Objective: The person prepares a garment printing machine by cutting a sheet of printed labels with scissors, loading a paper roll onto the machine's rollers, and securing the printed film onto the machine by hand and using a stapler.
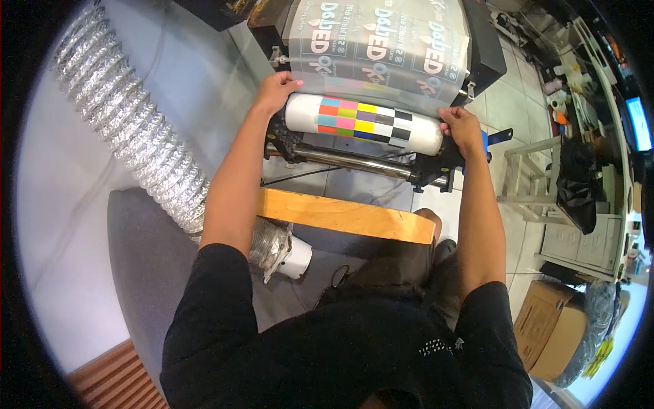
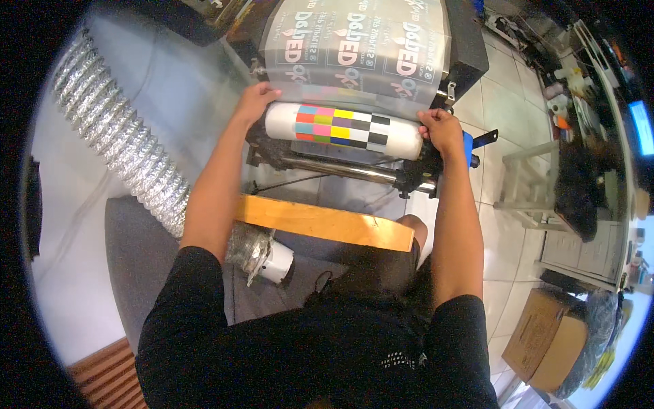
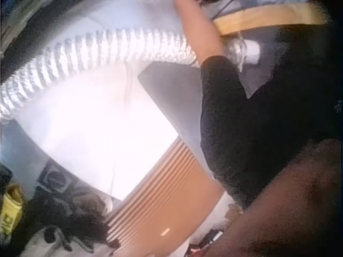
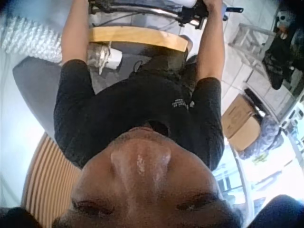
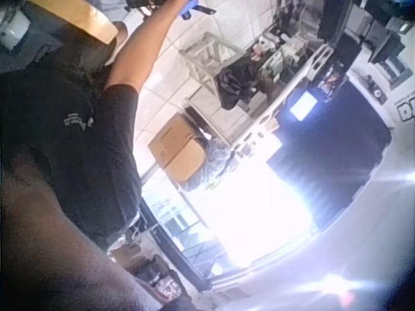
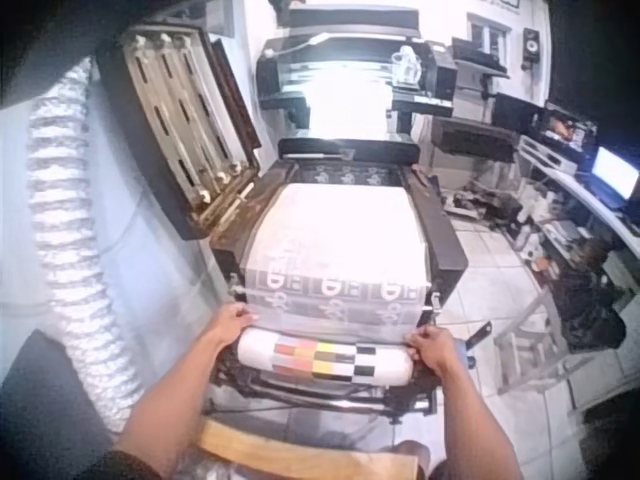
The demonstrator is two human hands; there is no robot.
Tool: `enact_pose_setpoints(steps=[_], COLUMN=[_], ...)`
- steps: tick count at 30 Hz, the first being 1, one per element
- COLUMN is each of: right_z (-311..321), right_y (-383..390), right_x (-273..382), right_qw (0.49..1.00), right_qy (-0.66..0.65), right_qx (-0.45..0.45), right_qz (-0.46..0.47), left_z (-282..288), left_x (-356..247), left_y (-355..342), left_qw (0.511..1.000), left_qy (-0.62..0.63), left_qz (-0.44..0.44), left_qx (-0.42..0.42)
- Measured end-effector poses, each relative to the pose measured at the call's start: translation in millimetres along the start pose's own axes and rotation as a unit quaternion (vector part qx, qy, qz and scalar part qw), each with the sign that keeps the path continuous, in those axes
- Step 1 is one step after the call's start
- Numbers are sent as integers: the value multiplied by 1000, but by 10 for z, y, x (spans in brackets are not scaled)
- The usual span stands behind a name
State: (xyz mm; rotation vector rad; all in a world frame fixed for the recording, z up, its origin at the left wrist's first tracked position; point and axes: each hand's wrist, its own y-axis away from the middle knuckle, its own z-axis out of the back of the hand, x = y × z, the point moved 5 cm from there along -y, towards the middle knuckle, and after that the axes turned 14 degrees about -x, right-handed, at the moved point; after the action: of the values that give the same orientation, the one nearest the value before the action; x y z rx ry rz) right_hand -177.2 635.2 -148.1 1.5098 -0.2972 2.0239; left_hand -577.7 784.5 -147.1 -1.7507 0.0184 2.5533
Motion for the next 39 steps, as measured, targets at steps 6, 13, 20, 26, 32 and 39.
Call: enact_pose_setpoints(steps=[6,13,20,26,32,39], right_z=[5,2,4,22,13,-7], right_y=[58,47,47,32,69,54], right_x=[53,32,12,-1,49,37], right_qw=[1000,999,999,999,999,999], right_qy=[14,-36,-23,-27,-24,-17], right_qx=[3,-22,-21,-11,6,15], right_qz=[-11,0,-10,-22,-38,-38], left_z=[17,-23,20,-1,7,42], left_x=[61,5,-49,-117,-8,-90], left_y=[-58,8,37,56,8,62], left_qw=[1000,999,1000,999,998,998], left_qy=[-5,-10,6,-28,50,44], left_qz=[-23,-53,-1,23,40,34], left_qx=[-21,-7,-11,-7,-5,-25])
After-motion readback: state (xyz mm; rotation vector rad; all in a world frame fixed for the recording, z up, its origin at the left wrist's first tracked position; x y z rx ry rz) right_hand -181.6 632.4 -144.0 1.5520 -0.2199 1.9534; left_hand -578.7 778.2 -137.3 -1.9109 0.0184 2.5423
